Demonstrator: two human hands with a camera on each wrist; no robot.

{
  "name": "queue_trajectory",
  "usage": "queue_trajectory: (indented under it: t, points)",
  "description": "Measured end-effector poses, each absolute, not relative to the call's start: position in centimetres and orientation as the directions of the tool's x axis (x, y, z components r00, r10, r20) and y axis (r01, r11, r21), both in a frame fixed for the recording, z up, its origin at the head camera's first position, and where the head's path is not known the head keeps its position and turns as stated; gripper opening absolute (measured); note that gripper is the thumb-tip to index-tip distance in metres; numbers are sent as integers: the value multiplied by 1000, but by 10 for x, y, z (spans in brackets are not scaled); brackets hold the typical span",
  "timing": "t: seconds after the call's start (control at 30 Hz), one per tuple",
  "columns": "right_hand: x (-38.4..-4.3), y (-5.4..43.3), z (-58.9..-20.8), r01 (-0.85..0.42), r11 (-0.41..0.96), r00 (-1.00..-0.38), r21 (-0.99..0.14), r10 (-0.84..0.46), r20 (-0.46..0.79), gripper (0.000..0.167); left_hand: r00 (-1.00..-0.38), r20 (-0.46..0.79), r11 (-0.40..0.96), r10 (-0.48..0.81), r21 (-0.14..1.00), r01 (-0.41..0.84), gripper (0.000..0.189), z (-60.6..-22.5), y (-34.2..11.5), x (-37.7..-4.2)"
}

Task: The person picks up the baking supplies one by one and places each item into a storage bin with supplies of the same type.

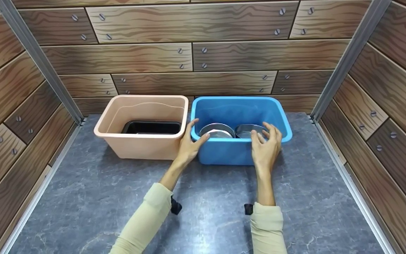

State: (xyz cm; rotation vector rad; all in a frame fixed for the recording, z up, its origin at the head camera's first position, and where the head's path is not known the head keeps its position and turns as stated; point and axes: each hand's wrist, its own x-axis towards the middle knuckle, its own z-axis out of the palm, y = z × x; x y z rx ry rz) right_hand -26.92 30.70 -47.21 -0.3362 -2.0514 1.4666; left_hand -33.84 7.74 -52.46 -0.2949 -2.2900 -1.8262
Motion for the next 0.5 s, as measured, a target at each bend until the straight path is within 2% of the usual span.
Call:
queue_trajectory:
  t: [0.27,0.5]
  points:
    - [-272,305,-482,-221,410,-771,-885,481,416,34,-960,279,219,28,935,278,79,-523,78,-337]
    - [-267,300,-484,-306,357,-784,-882,431,447,34,-957,290,230,18,930,286,81,-525,79,-337]
